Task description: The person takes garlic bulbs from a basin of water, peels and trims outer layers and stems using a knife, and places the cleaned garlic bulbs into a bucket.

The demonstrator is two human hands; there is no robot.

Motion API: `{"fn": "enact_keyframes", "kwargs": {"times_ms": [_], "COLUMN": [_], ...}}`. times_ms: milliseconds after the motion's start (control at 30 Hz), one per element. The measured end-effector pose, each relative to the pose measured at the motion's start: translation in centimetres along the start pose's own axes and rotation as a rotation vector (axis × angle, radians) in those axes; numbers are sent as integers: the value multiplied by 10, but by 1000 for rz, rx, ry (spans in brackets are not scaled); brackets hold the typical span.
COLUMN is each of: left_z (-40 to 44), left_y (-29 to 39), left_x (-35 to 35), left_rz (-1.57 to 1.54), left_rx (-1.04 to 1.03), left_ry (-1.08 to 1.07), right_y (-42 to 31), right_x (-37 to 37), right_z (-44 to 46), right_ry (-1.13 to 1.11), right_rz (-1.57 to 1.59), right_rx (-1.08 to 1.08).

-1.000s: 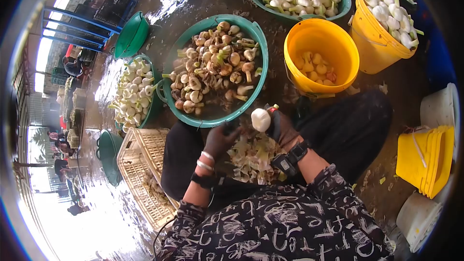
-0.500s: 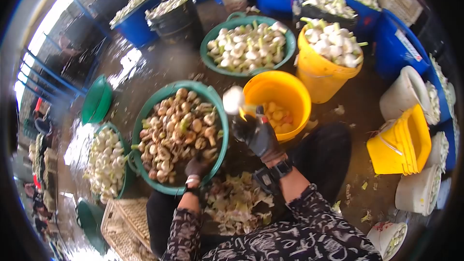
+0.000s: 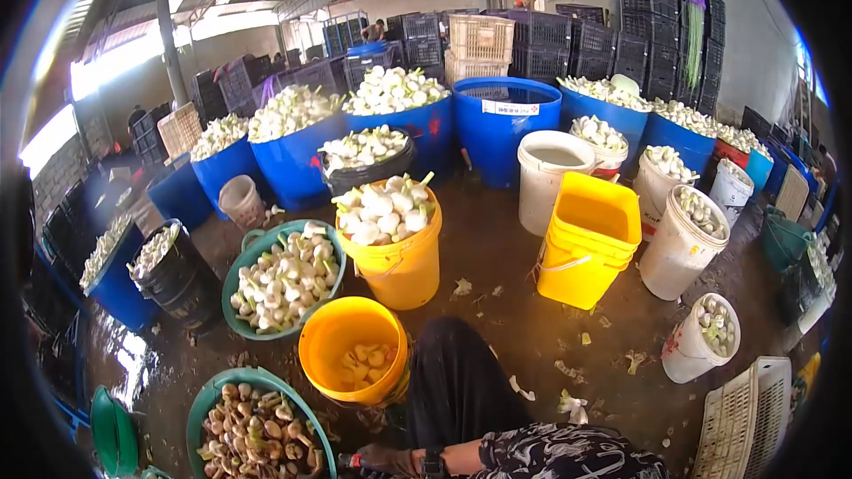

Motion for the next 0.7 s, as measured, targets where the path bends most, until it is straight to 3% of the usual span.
{"fn": "enact_keyframes", "kwargs": {"times_ms": [33,100,200,267,500,700], "left_z": [-10,-35,-72,-92,-120,-133], "left_y": [15,46,82,98,115,98], "left_x": [7,15,10,-2,-15,1], "left_rz": [-106,-286,-378,-343,-263,-239], "left_rx": [-17,-67,-160,-239,-321,-274], "left_ry": [7,-22,-147,-223,-216,-151], "right_y": [-17,-31,-28,-22,-28,-15], "right_x": [-8,-22,-27,-17,-13,-15], "right_z": [-16,-33,-31,-14,-22,-19], "right_ry": [218,424,513,503,437,216], "right_rz": [-363,-717,-938,-1064,-1136,-893], "right_rx": [133,254,392,697,525,433]}}
Point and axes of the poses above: each hand's wrist, its own z-axis towards the middle knuckle, its own x-axis out of the back of the hand, y = z × x, the point moved 4 cm from there along z, towards the middle knuckle, and after that the axes turned 2 degrees about y, right-handed, at the moved point
